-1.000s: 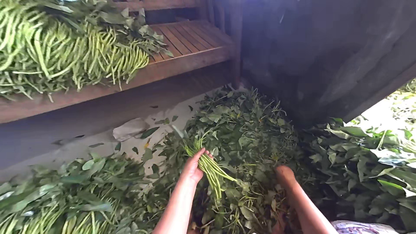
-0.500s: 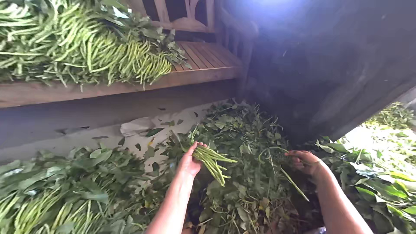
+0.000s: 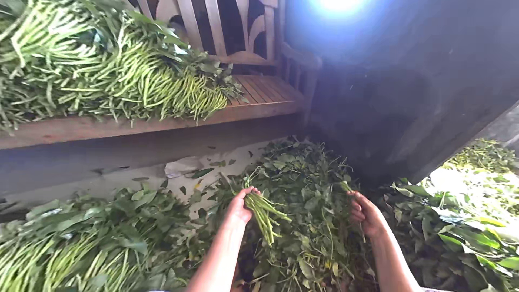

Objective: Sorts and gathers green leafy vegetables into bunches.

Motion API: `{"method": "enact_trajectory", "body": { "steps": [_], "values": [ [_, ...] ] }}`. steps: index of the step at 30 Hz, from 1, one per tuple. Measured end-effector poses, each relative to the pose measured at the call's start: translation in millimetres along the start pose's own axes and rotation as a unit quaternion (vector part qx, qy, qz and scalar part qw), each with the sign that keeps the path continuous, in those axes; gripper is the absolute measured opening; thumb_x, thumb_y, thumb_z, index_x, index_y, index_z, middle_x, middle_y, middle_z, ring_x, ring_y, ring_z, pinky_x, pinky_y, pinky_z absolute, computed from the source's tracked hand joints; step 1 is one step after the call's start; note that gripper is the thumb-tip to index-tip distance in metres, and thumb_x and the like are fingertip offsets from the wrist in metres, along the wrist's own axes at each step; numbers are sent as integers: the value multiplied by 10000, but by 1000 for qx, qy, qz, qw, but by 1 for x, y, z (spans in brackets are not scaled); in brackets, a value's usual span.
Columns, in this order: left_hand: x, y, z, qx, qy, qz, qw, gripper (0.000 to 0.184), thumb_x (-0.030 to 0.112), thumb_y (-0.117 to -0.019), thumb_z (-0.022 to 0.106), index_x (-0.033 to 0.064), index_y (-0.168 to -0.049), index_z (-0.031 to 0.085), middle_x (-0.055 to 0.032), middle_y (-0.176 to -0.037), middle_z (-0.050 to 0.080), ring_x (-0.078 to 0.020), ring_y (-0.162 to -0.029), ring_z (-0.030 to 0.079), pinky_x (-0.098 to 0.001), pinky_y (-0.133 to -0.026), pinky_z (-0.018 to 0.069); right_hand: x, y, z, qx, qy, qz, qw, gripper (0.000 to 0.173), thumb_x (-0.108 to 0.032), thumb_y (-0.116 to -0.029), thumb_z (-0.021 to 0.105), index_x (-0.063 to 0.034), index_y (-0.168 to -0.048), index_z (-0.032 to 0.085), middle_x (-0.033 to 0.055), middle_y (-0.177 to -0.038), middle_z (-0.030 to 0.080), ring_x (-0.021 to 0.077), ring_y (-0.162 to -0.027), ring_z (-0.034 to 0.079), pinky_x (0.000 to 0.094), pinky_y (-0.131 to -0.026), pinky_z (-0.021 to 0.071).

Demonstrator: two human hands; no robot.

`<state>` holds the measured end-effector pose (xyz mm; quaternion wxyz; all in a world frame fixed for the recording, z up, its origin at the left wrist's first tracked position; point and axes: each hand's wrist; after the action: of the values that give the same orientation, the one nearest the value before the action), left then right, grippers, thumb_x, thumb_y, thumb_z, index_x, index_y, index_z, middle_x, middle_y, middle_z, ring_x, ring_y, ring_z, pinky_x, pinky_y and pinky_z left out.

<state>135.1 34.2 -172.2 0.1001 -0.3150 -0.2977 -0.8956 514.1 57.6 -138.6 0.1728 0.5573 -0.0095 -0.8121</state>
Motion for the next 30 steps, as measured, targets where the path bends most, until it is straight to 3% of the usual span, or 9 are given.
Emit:
{"method": "enact_trajectory", "body": {
  "steps": [2, 4, 7, 10, 14, 19, 23, 26, 30],
  "values": [
    [-5, 4, -3, 16, -20, -16, 1000, 59, 92, -991, 556, 40, -987, 584, -94, -828, 646, -201, -715, 668, -365, -688, 605, 5, 3, 8, 21, 42, -38, 998, 295, -214, -1110, 334, -86, -1149, 598, -46, -684, 525, 19, -492, 443, 173, -464, 409],
    [-7, 2, 1, 32, -66, -28, 997, 82, 70, -976, 579, 11, -1031, 588, -113, -826, 651, -210, -692, 667, -367, -652, 603, 12, 0, 8, 35, 79, -40, 995, 209, -139, -1090, 431, -41, -1161, 601, 46, -883, 659, 92, -654, 596, 235, -596, 528],
    [-15, -2, 1, 28, -129, -41, 990, 118, 37, -970, 602, -25, -1070, 594, -143, -826, 663, -219, -662, 665, -361, -609, 598, 34, -2, 18, 31, 207, -60, 976, 218, -119, -1056, 531, 8, -1206, 627, 72, -954, 693, 122, -750, 649, 273, -673, 561],
    [-35, 4, 8, -15, -199, -41, 979, 153, 16, -971, 617, -47, -1110, 599, -159, -860, 685, -230, -683, 674, -371, -624, 597, 64, 0, 37, 18, 383, -117, 916, 264, -141, -1036, 570, 11, -1228, 669, 92, -1034, 717, 133, -874, 685, 317, -809, 583],
    [-57, 17, 18, -68, -238, -42, 968, 234, 82, -1030, 586, -54, -1221, 574, -174, -943, 707, -255, -785, 710, -396, -708, 613, 92, 3, 67, -36, 521, -154, 839, 268, -178, -1026, 581, -18, -1193, 719, 129, -1145, 723, 191, -1035, 699, 367, -971, 559],
    [-63, 18, 17, -107, -212, -31, 971, 173, 55, -1042, 544, -70, -1151, 594, -160, -810, 677, -234, -675, 685, -369, -653, 610, 95, 7, 80, -69, 595, -151, 786, 278, -200, -1042, 541, -47, -1181, 727, 134, -1161, 724, 245, -1059, 709, 432, -979, 557],
    [-71, 12, 10, -113, -228, -4, 967, 228, 37, -1021, 574, -59, -1227, 574, -177, -904, 699, -248, -755, 705, -394, -720, 617, 90, 5, 80, -74, 609, -136, 778, 288, -209, -1051, 526, -50, -1188, 722, 136, -1175, 720, 262, -1063, 707, 447, -975, 553],
    [-77, 12, 9, -102, -304, 24, 947, 350, 26, -929, 719, -59, -1242, 589, -179, -1030, 709, -232, -885, 714, -387, -801, 612, 91, 1, 80, -95, 633, -124, 758, 295, -209, -1057, 504, -59, -1203, 712, 144, -1199, 715, 285, -1088, 704, 481, -979, 551],
    [-91, 10, 11, -57, -353, 42, 933, 382, 32, -888, 754, -72, -1222, 599, -206, -1112, 683, -252, -1023, 680, -418, -906, 571, 95, -3, 87, -105, 673, -104, 725, 420, -277, -1026, 566, -107, -1408, 607, 141, -1299, 686, 318, -1177, 669, 557, -1056, 479]
  ]
}}
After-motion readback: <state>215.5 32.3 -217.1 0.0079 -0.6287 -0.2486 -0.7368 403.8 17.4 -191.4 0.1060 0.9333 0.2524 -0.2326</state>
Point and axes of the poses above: each hand's wrist, its own y-axis away from the middle knuckle, its own z-axis out of the palm, x = y × z
